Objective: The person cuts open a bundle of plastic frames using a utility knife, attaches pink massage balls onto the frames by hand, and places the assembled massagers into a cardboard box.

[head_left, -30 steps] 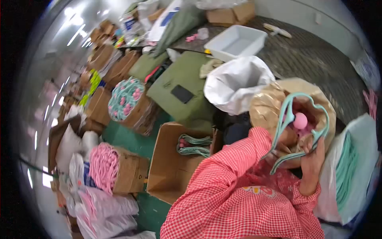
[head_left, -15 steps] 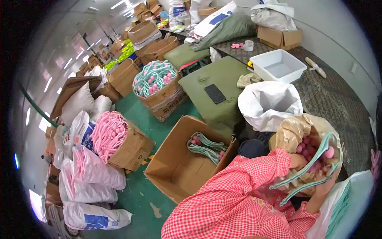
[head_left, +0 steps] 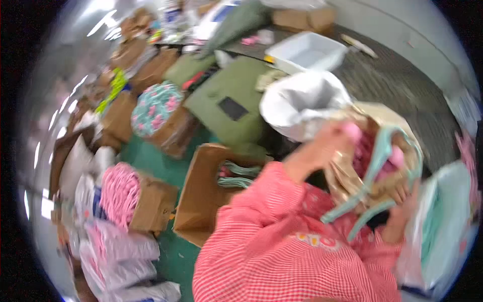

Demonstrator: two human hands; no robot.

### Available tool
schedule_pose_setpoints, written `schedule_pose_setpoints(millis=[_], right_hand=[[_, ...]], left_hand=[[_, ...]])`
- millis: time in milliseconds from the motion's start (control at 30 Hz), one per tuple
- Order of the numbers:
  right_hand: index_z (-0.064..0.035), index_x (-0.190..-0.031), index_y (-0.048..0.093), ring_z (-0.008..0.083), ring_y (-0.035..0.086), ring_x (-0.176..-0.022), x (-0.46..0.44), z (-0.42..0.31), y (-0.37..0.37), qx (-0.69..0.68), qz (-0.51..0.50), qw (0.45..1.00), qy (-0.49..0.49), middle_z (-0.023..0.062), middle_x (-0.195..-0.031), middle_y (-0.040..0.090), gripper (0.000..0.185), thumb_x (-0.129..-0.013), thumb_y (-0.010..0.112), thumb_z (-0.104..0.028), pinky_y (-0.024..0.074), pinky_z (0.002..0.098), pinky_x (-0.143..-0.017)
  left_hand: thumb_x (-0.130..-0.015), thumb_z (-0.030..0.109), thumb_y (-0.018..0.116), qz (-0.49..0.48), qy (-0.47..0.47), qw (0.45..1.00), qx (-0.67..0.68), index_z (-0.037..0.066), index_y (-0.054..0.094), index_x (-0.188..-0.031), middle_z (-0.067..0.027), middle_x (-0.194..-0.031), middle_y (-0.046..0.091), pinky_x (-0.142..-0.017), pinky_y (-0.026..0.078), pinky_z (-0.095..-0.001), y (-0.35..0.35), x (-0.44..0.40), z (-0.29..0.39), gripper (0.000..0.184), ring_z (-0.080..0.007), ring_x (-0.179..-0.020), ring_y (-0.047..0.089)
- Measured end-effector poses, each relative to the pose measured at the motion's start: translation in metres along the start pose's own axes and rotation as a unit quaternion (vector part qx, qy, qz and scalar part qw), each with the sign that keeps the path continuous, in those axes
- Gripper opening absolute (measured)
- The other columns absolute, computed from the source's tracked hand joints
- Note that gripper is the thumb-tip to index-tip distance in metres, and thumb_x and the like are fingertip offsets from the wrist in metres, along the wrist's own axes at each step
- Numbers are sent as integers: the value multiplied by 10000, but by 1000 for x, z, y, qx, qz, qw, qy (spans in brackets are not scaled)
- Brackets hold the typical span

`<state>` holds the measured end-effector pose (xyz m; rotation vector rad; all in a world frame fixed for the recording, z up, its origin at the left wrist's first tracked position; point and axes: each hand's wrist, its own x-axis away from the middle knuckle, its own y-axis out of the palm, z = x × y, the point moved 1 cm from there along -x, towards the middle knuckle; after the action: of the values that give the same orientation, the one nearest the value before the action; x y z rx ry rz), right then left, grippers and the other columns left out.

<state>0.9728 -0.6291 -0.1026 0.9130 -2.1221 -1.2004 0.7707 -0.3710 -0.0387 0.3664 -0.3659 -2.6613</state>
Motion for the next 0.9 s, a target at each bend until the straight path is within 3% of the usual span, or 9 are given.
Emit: schedule_pose_setpoints(millis=[33,67,100,167,333,533,767,833,900], right_hand=[[-145,-897,499,23,301,-400,2,9,21,20,80,996,26,-58,-602,379,282,-1005,432,-398,201,163,-303],[-136,-965,533,18,283,-411,6,22,52,114,161,980,-8,-57,-610,380,264,-1007,429,-375,189,163,-320],[-123,-1093,538,23,283,-423,7,31,65,116,78,990,9,-52,-622,391,276,-1009,418,-356,193,171,-339],[-97,-1062,557,30,280,-412,16,51,104,172,73,982,14,-53,-597,358,297,-1008,427,-359,194,188,-331],[-114,-1141,504,44,285,-419,20,84,126,223,32,972,64,-27,-635,390,269,-1022,394,-329,193,190,-354],[-87,-1095,476,43,281,-425,24,103,137,302,-35,952,18,-28,-600,371,222,-1019,424,-289,212,198,-370],[-83,-1121,470,36,306,-450,32,101,136,317,-28,948,-29,-33,-619,412,220,-1012,447,-273,235,199,-395],[-81,-1123,469,32,321,-465,29,105,129,353,-26,933,-72,-37,-637,420,216,-1011,450,-263,241,195,-401],[-78,-1126,469,28,337,-481,29,103,128,388,-26,914,-116,-42,-656,428,211,-1009,454,-253,246,191,-408]], left_hand=[[-883,140,645,79,10,993,-82,33,624,-1077,-3,-881,636,-669,494,-253,9,12,28,223,-89,-764,580],[-874,91,649,98,-18,992,71,16,593,-1145,-21,-943,643,-736,514,-253,-7,15,17,286,-113,-832,610],[-893,74,613,94,23,988,124,-1,546,-1218,-45,-1026,632,-810,520,-269,-9,19,22,340,-140,-925,619],[-928,65,548,114,28,981,155,-23,429,-1337,-108,-1163,580,-866,511,-309,-12,35,30,435,-190,-1015,601],[-912,52,573,98,47,986,129,-15,437,-1319,-128,-1190,564,-860,508,-319,-9,57,30,434,-211,-1052,583],[-859,22,642,56,94,993,-54,9,417,-1278,-118,-1224,531,-972,439,-301,22,61,34,475,-192,-1113,546],[-843,10,642,39,80,991,-102,-2,432,-1262,-134,-1221,538,-947,450,-311,38,56,25,469,-207,-1112,555],[-840,9,630,-49,143,919,-365,-6,453,-1243,-156,-1186,562,-932,457,-321,44,54,24,440,-237,-1120,554],[-814,40,644,-43,165,894,-414,15,483,-1210,-147,-1159,581,-947,430,-373,52,51,26,428,-272,-1116,551]])
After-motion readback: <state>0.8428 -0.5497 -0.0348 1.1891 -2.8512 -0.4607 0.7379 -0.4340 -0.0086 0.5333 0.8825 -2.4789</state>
